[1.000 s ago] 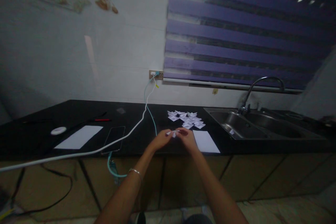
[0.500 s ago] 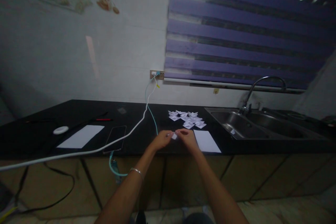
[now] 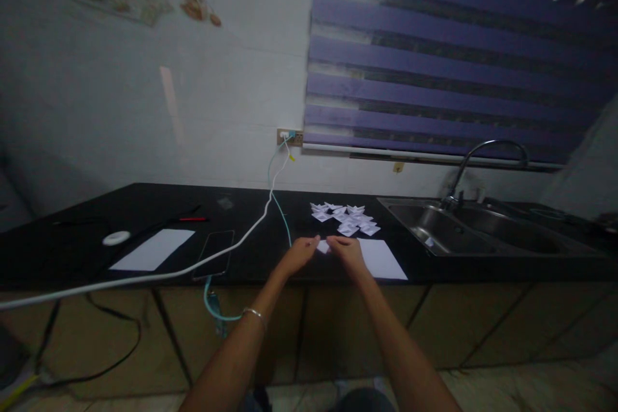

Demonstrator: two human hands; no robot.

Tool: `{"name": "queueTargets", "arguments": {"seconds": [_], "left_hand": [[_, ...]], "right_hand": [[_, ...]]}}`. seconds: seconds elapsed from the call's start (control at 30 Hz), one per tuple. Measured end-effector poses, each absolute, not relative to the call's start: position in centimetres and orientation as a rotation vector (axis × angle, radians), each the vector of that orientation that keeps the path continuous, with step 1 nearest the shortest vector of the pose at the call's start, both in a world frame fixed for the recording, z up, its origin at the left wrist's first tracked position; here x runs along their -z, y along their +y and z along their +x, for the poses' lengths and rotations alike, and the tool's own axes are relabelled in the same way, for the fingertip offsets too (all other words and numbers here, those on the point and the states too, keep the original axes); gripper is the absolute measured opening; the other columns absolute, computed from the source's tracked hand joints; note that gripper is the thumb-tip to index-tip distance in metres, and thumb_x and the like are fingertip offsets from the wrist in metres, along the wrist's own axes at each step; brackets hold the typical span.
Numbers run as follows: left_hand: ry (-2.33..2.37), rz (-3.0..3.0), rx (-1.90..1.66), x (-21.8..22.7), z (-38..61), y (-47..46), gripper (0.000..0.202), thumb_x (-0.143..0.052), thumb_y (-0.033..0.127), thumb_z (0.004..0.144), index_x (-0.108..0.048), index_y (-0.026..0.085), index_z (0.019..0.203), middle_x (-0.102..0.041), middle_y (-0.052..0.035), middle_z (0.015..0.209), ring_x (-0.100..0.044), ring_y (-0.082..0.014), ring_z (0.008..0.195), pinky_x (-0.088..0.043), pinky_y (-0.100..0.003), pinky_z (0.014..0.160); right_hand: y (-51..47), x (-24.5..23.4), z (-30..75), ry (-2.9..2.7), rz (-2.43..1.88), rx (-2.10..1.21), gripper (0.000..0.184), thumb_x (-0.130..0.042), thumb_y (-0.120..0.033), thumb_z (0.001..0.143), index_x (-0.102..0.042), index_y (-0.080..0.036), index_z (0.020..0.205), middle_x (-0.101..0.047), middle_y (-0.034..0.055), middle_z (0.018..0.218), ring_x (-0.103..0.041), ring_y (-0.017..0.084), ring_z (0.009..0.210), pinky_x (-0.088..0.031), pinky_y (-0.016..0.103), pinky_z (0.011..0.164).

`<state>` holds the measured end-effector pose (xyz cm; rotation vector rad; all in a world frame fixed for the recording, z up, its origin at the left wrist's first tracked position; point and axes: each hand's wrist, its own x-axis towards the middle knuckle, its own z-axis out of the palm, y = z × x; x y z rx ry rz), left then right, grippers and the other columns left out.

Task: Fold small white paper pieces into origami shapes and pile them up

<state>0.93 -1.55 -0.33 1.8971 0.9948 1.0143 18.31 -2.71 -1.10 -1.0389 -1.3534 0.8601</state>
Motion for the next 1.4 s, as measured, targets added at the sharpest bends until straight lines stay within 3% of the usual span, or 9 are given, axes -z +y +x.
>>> {"name": "queueTargets", "arguments": {"seconds": [0.1,0.27,0.63,0.7,0.8,0.9,1.07,1.2,1.4], "left_hand": [[1.013,1.895,-1.033,0.4,0.9,-1.2,0.061,-0.029,0.063,0.083,-0.057,0.012,0.065,-0.05,-0.0003,0.059,-0.042,-0.0125,0.055,-0.03,-0.024,0.053],[1.005,1.925,-1.051,0.6,0.9,-1.0,0.059,-0.028,0.062,0.084,-0.052,0.014,0.061,-0.045,0.001,0.056,-0.038,-0.0118,0.054,-0.028,-0.024,0.052],[0.901,1.767,-0.982,0.4,0.4,-1.6,0.06,-0.021,0.063,0.085,-0.038,0.017,0.051,-0.033,0.0049,0.045,-0.03,-0.0081,0.043,-0.027,-0.024,0.048],[0.875,1.755,-0.985,0.6,0.5,-1.4,0.058,-0.022,0.062,0.086,-0.041,0.017,0.054,-0.038,0.0041,0.046,-0.036,-0.0087,0.043,-0.031,-0.023,0.05],[0.865,1.752,-1.018,1.1,0.7,-1.0,0.048,-0.032,0.059,0.085,-0.05,0.016,0.073,-0.052,0.0019,0.06,-0.046,-0.0095,0.05,-0.036,-0.022,0.054],[0.907,1.782,-1.009,1.5,0.8,-0.7,0.043,-0.035,0.054,0.086,-0.053,0.015,0.088,-0.057,0.0003,0.071,-0.049,-0.0096,0.055,-0.038,-0.021,0.056],[0.972,1.89,-1.0,1.4,0.9,-0.8,0.044,-0.039,0.048,0.086,-0.055,0.016,0.112,-0.062,-0.0054,0.097,-0.054,-0.0129,0.071,-0.042,-0.024,0.067],[0.861,2.032,-0.959,0.8,0.9,-1.2,0.04,-0.038,0.043,0.088,-0.062,0.016,0.103,-0.064,-0.0059,0.102,-0.055,-0.0166,0.09,-0.039,-0.027,0.084],[0.78,2.072,-0.903,0.1,0.7,-1.9,0.042,-0.033,0.044,0.09,-0.063,0.013,0.088,-0.063,-0.0035,0.082,-0.054,-0.0146,0.075,-0.041,-0.025,0.073]], "right_hand": [[-2.7,1.2,18.3,-1.377,-1.024,-0.854,0.038,-0.062,-0.049,0.074,-0.071,-0.012,0.066,-0.065,0.0048,0.06,-0.055,0.015,0.056,-0.04,0.026,0.056],[-2.1,1.6,18.3,-1.343,-1.018,-0.906,0.036,-0.067,-0.047,0.07,-0.072,-0.013,0.079,-0.066,0.0049,0.066,-0.056,0.015,0.06,-0.04,0.026,0.057],[-2.0,1.7,18.3,-1.33,-0.998,-0.846,0.036,-0.068,-0.048,0.068,-0.071,-0.013,0.074,-0.063,0.0038,0.06,-0.053,0.015,0.056,-0.038,0.026,0.054],[-2.2,1.4,18.2,-1.317,-0.996,-0.842,0.037,-0.067,-0.049,0.068,-0.07,-0.013,0.075,-0.063,0.0036,0.061,-0.053,0.015,0.056,-0.039,0.026,0.054],[-2.5,0.9,18.0,-1.322,-0.981,-0.82,0.038,-0.065,-0.05,0.069,-0.07,-0.014,0.08,-0.065,0.0042,0.067,-0.053,0.015,0.059,-0.04,0.026,0.055],[-2.6,0.7,17.9,-1.327,-0.986,-0.79,0.037,-0.065,-0.049,0.069,-0.07,-0.014,0.081,-0.065,0.0046,0.071,-0.053,0.015,0.061,-0.04,0.025,0.055],[-2.6,0.8,17.7,-1.373,-0.969,-0.817,0.036,-0.061,-0.05,0.074,-0.068,-0.014,0.079,-0.056,-0.0003,0.055,-0.046,0.012,0.049,-0.034,0.023,0.048],[-2.7,0.7,17.7,-1.415,-0.978,-0.795,0.037,-0.06,-0.051,0.074,-0.067,-0.015,0.08,-0.054,-0.0013,0.052,-0.047,0.012,0.048,-0.035,0.024,0.048],[-3.0,0.4,17.4,-1.43,-0.936,-0.903,0.035,-0.065,-0.048,0.071,-0.063,-0.016,0.087,-0.061,0.0012,0.061,-0.056,0.015,0.056,-0.043,0.024,0.054]]}}
